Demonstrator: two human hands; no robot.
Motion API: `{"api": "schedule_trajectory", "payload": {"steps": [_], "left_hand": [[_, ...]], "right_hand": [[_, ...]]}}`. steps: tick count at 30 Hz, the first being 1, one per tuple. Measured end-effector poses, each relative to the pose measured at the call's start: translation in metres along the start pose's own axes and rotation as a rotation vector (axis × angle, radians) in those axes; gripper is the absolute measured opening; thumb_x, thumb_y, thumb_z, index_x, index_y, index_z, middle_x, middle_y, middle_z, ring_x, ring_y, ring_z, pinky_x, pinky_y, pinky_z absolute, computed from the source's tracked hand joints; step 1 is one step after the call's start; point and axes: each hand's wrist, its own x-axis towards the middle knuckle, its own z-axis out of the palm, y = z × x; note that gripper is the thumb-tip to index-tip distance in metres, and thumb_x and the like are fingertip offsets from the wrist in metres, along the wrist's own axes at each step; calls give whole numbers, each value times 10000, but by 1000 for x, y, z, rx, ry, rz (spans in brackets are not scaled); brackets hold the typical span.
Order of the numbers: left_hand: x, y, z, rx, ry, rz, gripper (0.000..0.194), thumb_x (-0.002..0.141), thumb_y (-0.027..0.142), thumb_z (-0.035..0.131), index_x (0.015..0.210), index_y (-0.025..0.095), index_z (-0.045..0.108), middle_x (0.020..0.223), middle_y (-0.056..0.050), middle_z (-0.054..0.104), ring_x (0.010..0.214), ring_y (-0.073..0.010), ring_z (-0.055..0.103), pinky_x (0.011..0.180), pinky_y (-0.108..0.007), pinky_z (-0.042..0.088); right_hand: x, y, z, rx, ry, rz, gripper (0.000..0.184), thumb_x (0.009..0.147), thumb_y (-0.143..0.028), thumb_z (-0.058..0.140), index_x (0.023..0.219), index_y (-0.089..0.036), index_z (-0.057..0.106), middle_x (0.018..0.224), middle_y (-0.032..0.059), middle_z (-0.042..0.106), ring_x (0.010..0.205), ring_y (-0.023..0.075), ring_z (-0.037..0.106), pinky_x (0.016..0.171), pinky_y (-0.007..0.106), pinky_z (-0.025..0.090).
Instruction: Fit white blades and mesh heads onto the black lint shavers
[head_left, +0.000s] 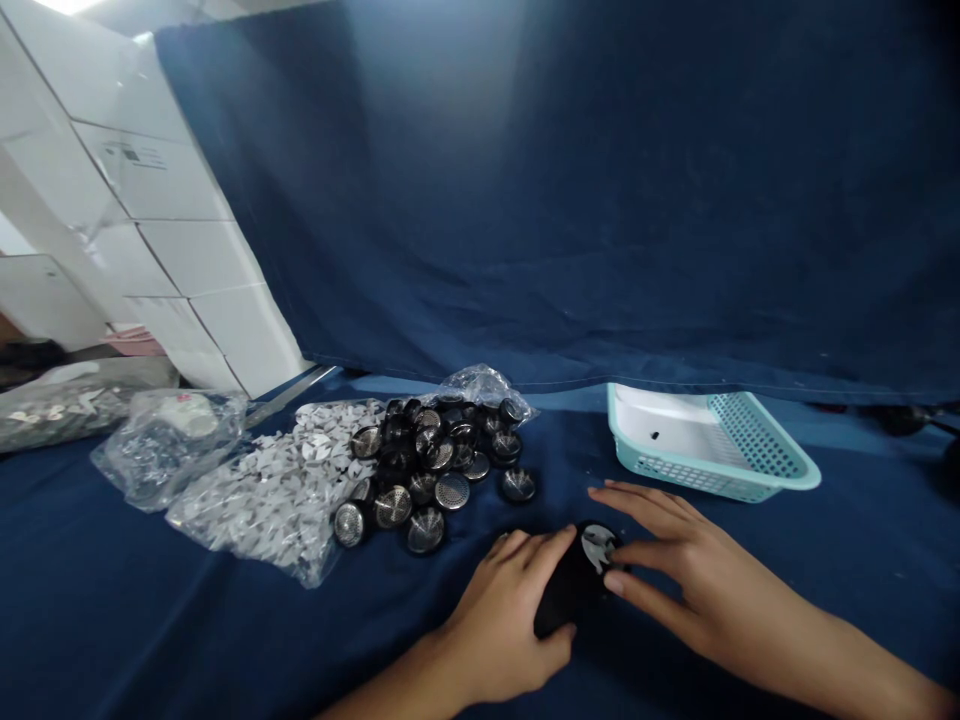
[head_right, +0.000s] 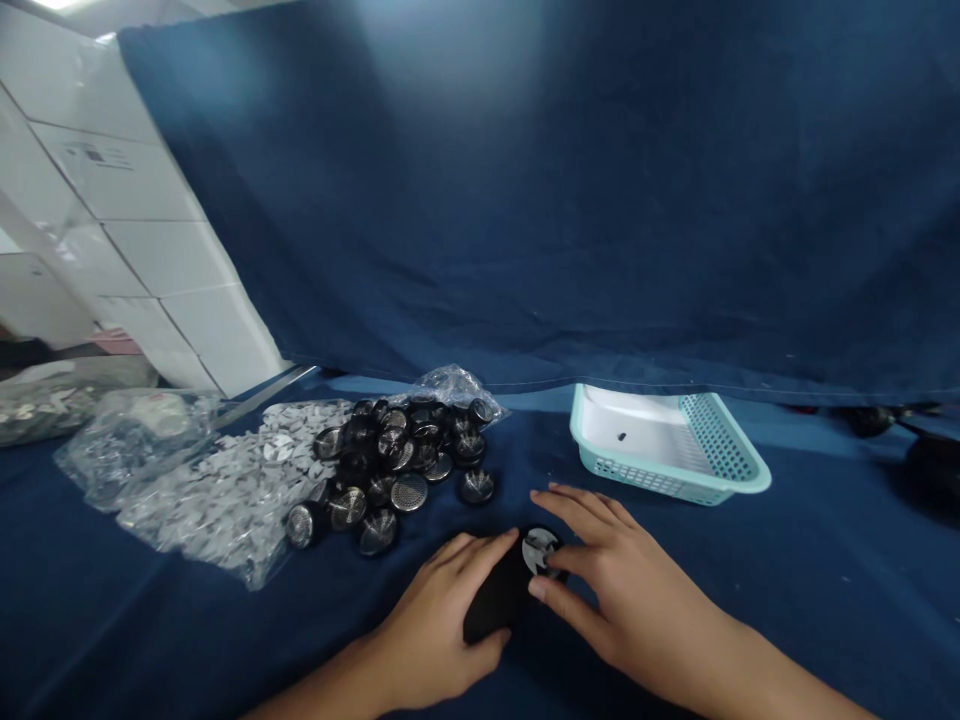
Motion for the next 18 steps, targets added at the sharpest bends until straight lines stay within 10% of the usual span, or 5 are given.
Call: {"api": "schedule_trajectory", "payload": {"steps": [12,18], "left_hand": [[0,2,-20,187,48,63,589,858,514,567,1364,237,451,1409,-74,498,1212,-301,483,1021,-526,361],[2,-8,-22,124,161,-18,294,970,335,440,1215,261,585,1262,-15,616,1144,-221,526,987,-441,366]], "right_hand": [[-1,5,8,-217,62,-104,336,936,-414,510,1239,-310,608,1529,56,352,1392,323,325,1071,576,377],[2,10,16,-347,189,-133,376,919,-533,487,1183,-317,646,1477,72,439,1366,332,372,1072,638,317]]}}
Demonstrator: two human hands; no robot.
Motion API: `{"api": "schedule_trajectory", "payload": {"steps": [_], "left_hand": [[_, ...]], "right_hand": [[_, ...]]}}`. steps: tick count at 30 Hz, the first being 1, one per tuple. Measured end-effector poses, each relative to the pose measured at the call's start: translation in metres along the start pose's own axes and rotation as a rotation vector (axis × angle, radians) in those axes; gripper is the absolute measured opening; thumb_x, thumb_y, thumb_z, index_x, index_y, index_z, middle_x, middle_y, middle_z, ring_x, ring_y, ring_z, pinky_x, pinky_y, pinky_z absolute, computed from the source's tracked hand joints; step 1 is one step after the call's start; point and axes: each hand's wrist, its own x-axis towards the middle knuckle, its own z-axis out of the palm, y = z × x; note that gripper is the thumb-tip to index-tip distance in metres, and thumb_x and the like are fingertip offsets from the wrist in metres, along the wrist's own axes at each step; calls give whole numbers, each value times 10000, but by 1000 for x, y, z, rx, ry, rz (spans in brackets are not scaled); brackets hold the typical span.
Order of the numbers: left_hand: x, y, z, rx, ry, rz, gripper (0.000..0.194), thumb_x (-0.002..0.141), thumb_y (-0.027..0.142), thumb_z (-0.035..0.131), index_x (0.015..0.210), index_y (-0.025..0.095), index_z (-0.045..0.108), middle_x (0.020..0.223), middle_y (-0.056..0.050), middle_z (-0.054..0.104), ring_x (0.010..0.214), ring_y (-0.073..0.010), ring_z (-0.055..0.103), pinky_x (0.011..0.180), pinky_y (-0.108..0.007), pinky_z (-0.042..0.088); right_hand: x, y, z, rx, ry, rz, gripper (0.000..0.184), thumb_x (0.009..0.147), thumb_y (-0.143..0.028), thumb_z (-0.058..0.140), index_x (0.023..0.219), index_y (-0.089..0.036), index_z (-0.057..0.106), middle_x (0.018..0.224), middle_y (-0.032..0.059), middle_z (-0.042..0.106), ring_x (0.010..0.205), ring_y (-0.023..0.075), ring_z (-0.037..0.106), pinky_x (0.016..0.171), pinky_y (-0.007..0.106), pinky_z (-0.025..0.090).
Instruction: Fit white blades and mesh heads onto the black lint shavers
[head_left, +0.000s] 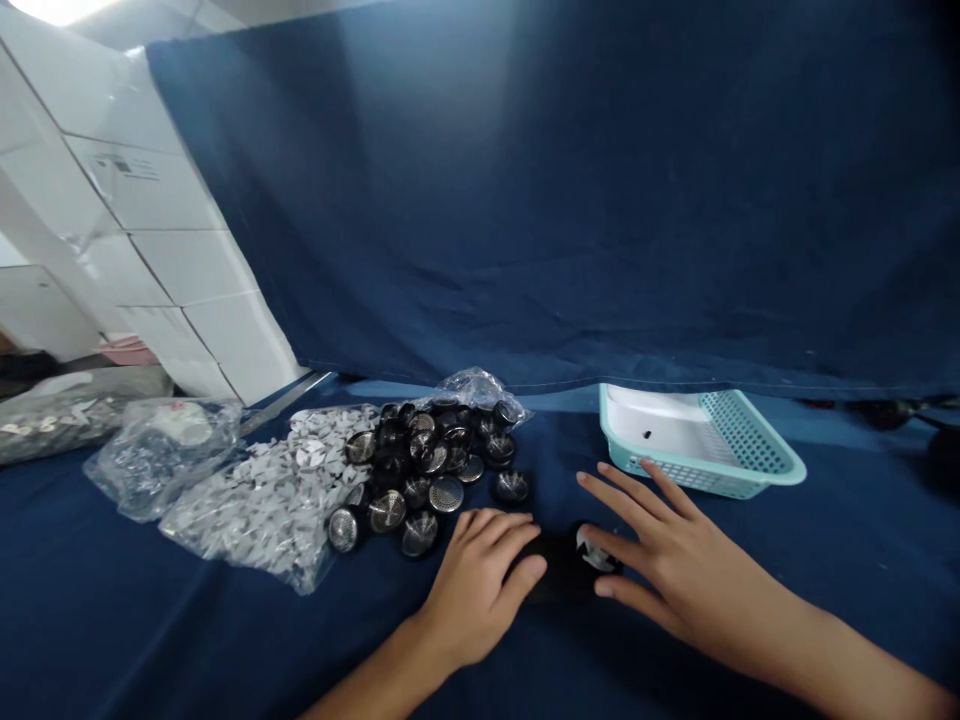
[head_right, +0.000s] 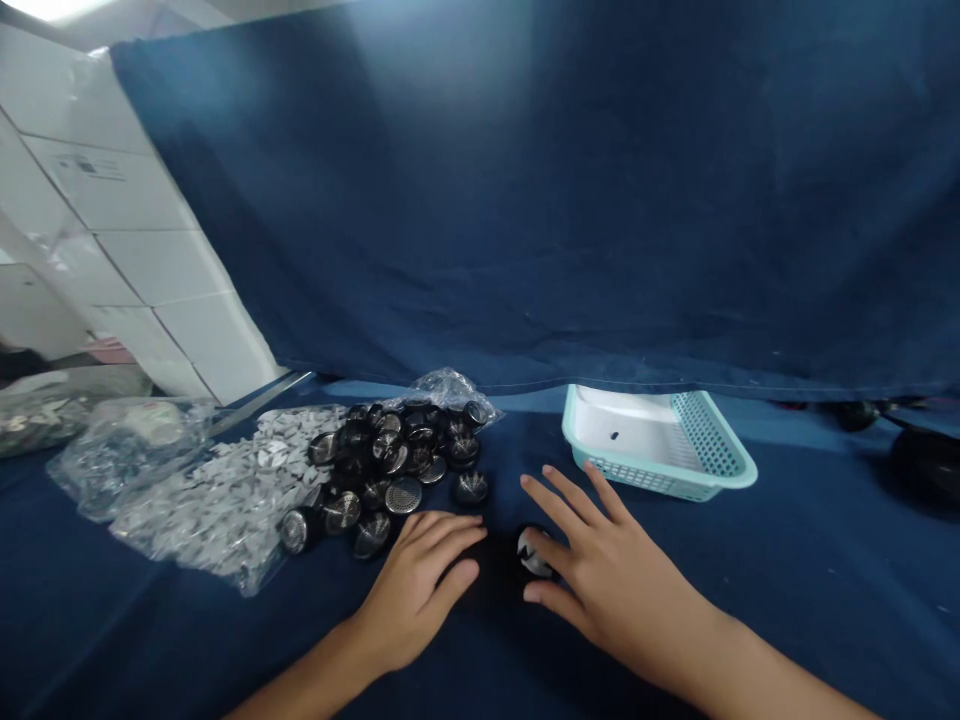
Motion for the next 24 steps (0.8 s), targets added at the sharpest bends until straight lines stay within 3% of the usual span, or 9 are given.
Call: {"api": "schedule_trajectory", "payload": {"steps": [6,11,17,24], "left_hand": [[4,-12,5,-66,70,-99,284,993,326,386,1071,247,648,1021,3,698,959,-198,594,901,-405,392],[4,-16,6,-59,88,-118,291,991,346,390,1054,244,655,1007,-1,701,949,-202,607,895,-392,400],[5,-15,3,24,120,-120,307,986,345,382,1025,229,663,994,-17,715,935,-220,632,893,-407,409],[5,-13,1,110,96,-161,348,989,382,353,1009,225,663,937,-24,724,866,-213,658,851,-371,427]], "right_hand": [[-3,0,-3,26,-4,7,368,929,-528,472,1128,-303,685,1443,46,487,1348,309,406,1106,610,282],[-7,-3,-8,39,-5,-23,352,914,-520,511,1072,-277,711,1385,36,554,1300,316,466,1119,610,259],[-8,-10,-20,39,-15,-100,333,896,-486,557,1064,-246,714,1338,72,596,1230,336,538,1070,608,343],[-6,-6,-21,76,-104,-70,328,909,-454,546,1157,-273,661,1375,69,561,1262,329,510,1065,637,335]]}}
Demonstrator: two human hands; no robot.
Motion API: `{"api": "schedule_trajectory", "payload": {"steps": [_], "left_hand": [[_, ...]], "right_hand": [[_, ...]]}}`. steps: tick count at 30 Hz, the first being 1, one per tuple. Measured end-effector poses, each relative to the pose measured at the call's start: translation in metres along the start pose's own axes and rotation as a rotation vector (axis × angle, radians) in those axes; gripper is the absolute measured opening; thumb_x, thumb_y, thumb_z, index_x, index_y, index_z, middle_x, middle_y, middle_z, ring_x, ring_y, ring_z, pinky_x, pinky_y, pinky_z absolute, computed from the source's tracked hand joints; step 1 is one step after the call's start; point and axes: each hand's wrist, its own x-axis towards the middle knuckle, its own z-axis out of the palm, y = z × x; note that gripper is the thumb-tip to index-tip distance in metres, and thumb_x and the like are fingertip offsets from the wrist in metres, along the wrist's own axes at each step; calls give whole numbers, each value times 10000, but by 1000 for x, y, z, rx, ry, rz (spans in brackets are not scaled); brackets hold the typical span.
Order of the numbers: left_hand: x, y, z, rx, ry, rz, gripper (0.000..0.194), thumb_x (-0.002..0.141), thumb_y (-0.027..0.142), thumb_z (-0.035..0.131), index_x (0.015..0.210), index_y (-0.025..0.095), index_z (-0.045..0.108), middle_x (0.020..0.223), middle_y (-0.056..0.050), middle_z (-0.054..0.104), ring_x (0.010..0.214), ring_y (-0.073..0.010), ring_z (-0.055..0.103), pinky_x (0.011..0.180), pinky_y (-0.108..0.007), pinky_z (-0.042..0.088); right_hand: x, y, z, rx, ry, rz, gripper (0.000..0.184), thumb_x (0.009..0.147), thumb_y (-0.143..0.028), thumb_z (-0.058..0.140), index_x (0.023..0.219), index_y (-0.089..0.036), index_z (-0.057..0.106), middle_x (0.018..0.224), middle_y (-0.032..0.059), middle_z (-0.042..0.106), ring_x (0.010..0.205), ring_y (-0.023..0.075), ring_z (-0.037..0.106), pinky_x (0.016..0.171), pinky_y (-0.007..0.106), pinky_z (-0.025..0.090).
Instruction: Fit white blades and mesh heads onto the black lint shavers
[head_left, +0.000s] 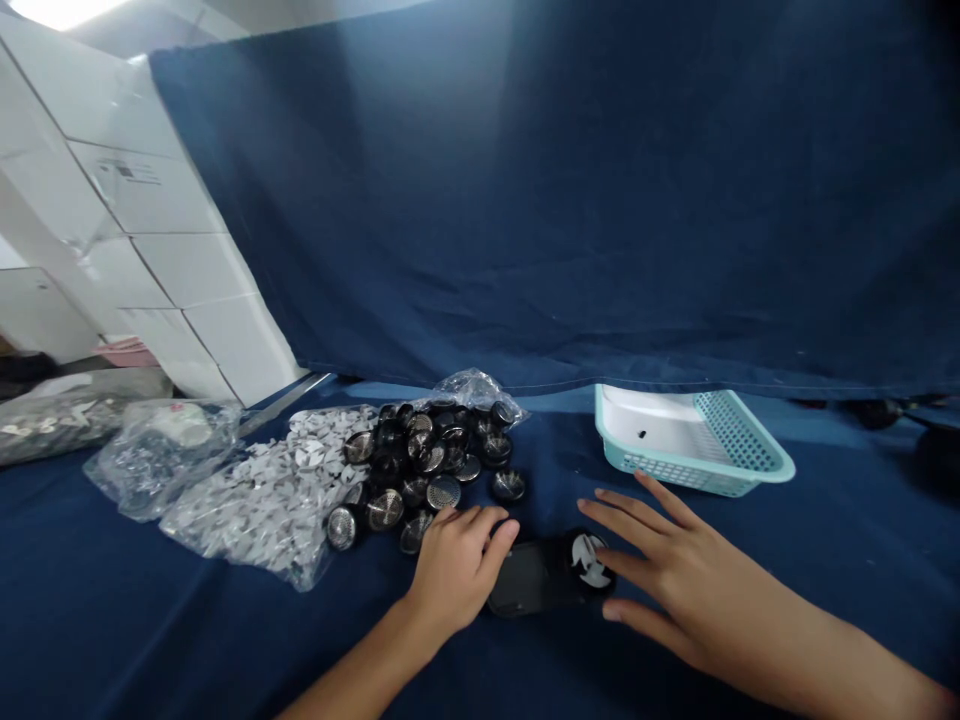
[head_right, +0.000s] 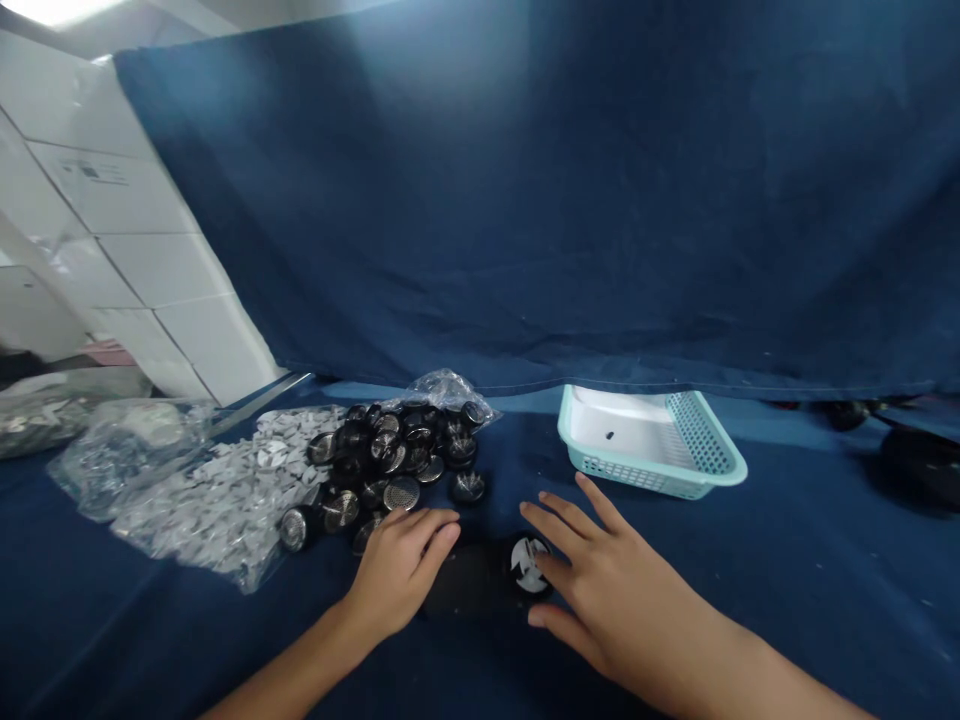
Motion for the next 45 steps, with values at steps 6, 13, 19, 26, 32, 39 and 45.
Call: {"api": "schedule_trajectory", "payload": {"steps": [6,13,19,26,32,39,45], "left_hand": [[4,-4,-9,-91,-233,19,396,997,413,317,1017,264,684,983,0,715,869,-188,632,840,-321,421],[14,-35,-36,-320,-711,161,682,620,621,749,1197,282,616,1020,-28,634,898,-215,569,795,-296,431],[11,-20,-40,-141,-652,179,586,520,576,800,995,258,671,953,-20,601,899,-240,537,775,-301,397],[6,-20,-60,-71,-607,44,524,572,312,782,1058,241,601,1059,-27,565,945,-241,557,809,-315,422],[14,-17,-91,-60,-462,-26,502,670,285,683,1161,249,585,1111,-39,554,888,-207,575,715,-279,449],[37,25,-118,-162,-354,58,516,703,313,692,1204,268,579,1138,-40,550,887,-188,578,734,-286,480],[70,59,-117,-306,-335,222,561,603,294,810,1120,248,597,1148,-36,586,965,-213,584,824,-331,485]], "right_hand": [[3,11,6,81,-111,76,369,884,-417,598,1228,-282,604,1331,62,595,1247,291,526,1110,611,278],[2,14,8,115,-138,108,272,857,-321,639,1125,-275,639,1303,48,611,1225,279,539,1125,596,240],[5,12,4,156,-119,96,200,847,-273,645,1044,-243,651,1228,36,649,1187,260,562,1134,569,235],[5,11,7,168,-48,64,111,884,-243,589,961,-232,670,1326,28,586,1243,236,520,1128,530,278],[6,10,10,187,10,35,122,897,-215,570,918,-234,689,1328,15,588,1247,232,519,1116,512,314],[6,0,3,213,12,-8,171,895,-199,558,982,-221,704,1328,35,588,1229,244,530,1123,511,311],[3,-11,3,176,0,-57,307,953,-339,483,1187,-204,630,1380,70,551,1276,275,481,1116,543,298]]}}
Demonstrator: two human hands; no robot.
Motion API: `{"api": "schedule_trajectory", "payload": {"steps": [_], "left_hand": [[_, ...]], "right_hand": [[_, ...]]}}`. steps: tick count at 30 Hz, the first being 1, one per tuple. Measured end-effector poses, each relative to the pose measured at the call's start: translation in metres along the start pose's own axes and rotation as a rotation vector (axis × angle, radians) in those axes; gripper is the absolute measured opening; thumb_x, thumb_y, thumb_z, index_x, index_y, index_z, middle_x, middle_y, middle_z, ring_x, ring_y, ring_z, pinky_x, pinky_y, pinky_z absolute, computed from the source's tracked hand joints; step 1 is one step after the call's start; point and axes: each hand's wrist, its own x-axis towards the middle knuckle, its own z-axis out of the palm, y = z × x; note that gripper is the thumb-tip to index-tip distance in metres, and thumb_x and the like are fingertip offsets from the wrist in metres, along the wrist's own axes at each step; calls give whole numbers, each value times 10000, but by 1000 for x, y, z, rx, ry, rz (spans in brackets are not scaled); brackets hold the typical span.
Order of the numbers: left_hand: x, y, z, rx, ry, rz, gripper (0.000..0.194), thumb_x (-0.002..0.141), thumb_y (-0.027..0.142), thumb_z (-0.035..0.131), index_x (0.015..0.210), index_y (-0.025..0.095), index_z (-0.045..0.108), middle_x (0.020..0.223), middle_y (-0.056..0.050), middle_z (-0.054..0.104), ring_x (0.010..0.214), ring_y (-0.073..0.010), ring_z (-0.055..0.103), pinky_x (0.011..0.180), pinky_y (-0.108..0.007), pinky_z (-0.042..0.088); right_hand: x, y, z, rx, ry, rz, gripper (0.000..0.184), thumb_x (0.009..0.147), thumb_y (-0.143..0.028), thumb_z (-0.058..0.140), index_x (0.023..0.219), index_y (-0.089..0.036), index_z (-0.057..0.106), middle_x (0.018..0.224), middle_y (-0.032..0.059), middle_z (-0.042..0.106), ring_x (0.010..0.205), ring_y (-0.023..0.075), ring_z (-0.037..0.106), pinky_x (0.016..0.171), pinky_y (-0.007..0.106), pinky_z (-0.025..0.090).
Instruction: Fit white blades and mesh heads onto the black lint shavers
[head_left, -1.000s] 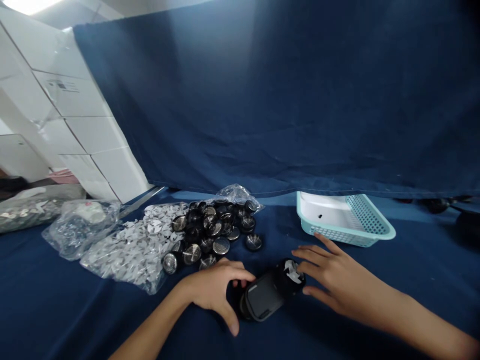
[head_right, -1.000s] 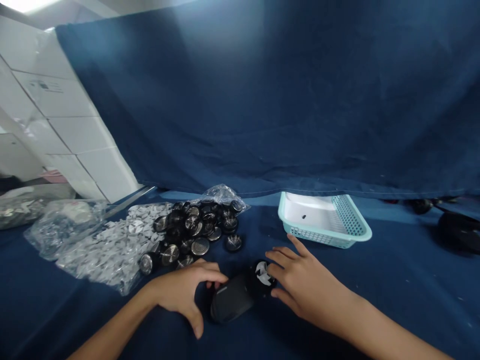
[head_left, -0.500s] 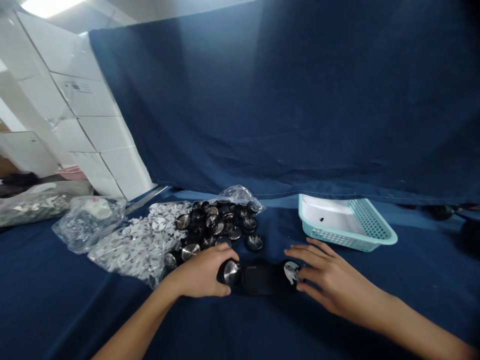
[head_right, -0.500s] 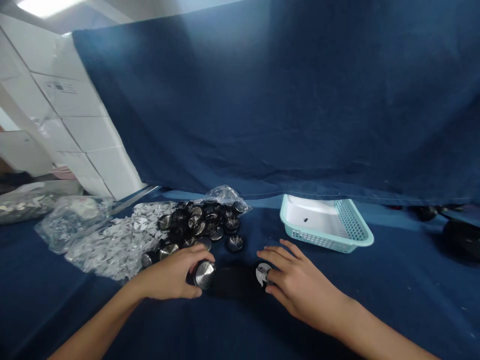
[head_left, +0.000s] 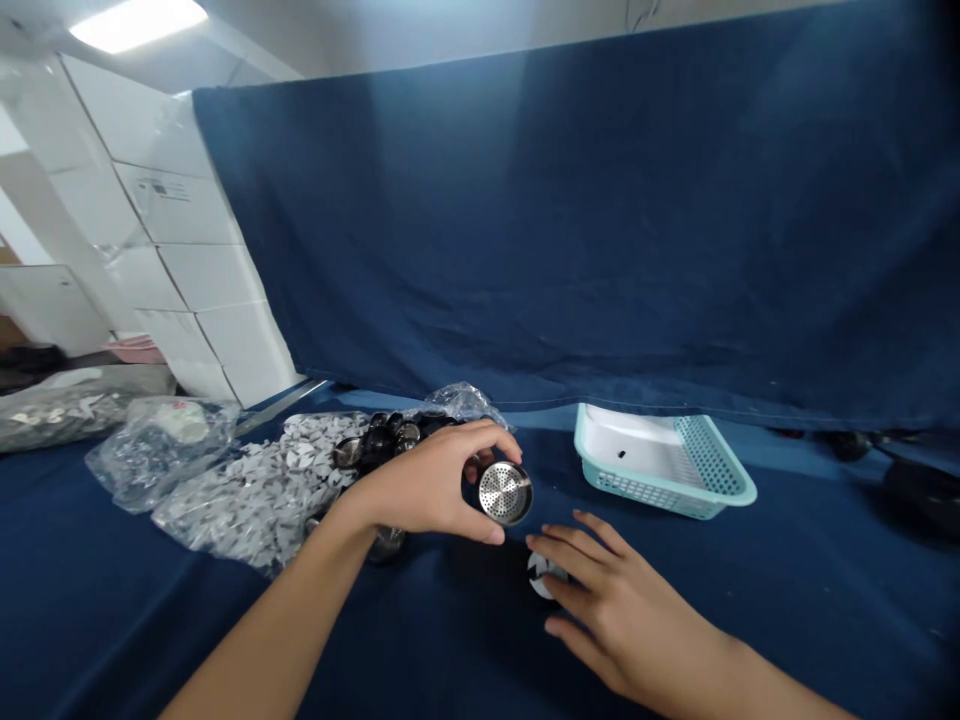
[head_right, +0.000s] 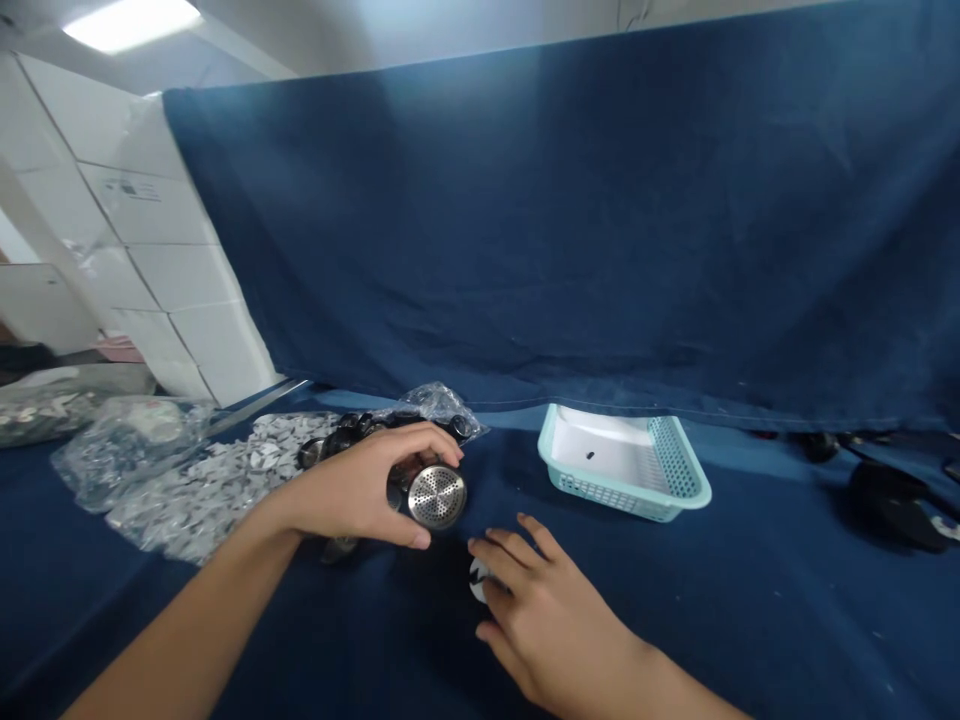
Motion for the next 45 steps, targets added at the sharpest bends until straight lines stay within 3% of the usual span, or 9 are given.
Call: {"api": "schedule_trajectory", "payload": {"steps": [4,11,17,21,25,28,32,37,45], "left_hand": [[13,5,7,-102,-77,57,566,625,300,796,1146,230,586,1014,-26,646,890,-206,623,790,-326,502],[17,-8,19,-346,-26,-12,572,684,346,777,1214,247,583,1207,-55,603,1103,-251,576,929,-372,460],[19,-21,27,-733,-14,5,721,629,637,745,1177,185,620,1020,-89,641,914,-240,613,820,-348,478],[17,-19,30,-790,-2,-26,775,666,687,684,1223,153,608,801,-67,622,766,-203,581,760,-339,461],[18,-10,34,-837,-3,-17,724,683,646,704,1226,174,619,828,-55,632,752,-180,581,766,-327,467],[19,-2,38,-818,-15,-34,678,673,595,742,1213,203,624,1019,-75,657,890,-222,620,819,-348,489],[19,6,42,-623,7,-67,639,676,427,801,1243,236,579,1032,-52,684,993,-255,628,924,-408,462],[18,8,42,-509,82,-77,679,642,302,835,1256,257,548,1182,-54,618,930,-214,638,909,-390,481],[17,7,41,-474,86,-85,644,630,315,851,1206,234,574,991,-32,671,906,-221,628,874,-389,485]], "right_hand": [[1,5,4,56,8,54,286,936,-389,514,1139,-230,640,1312,47,606,1218,267,530,1114,540,287],[3,19,10,163,54,140,223,893,-333,588,1095,-252,635,1195,14,665,1122,217,584,1101,482,296],[5,17,8,308,164,168,102,877,-325,620,883,-249,688,1040,-9,713,1007,203,630,1068,470,323],[6,14,-14,660,251,357,235,914,-348,558,766,-222,691,897,24,729,869,196,658,880,386,480],[5,10,-36,1257,248,546,325,916,-482,530,984,-215,702,897,50,735,878,207,675,843,364,524],[4,7,-42,1612,182,471,394,930,-493,503,1169,-212,639,1047,92,716,899,205,684,868,388,523],[5,3,-42,1810,188,396,304,954,-418,502,1062,-202,687,993,67,707,881,165,673,867,334,514],[3,6,-41,1836,228,510,280,961,-321,517,879,-153,726,904,61,715,777,123,647,847,278,496],[3,11,-44,1785,247,622,216,893,-318,629,770,-154,698,736,28,671,694,118,591,731,252,472]]}}
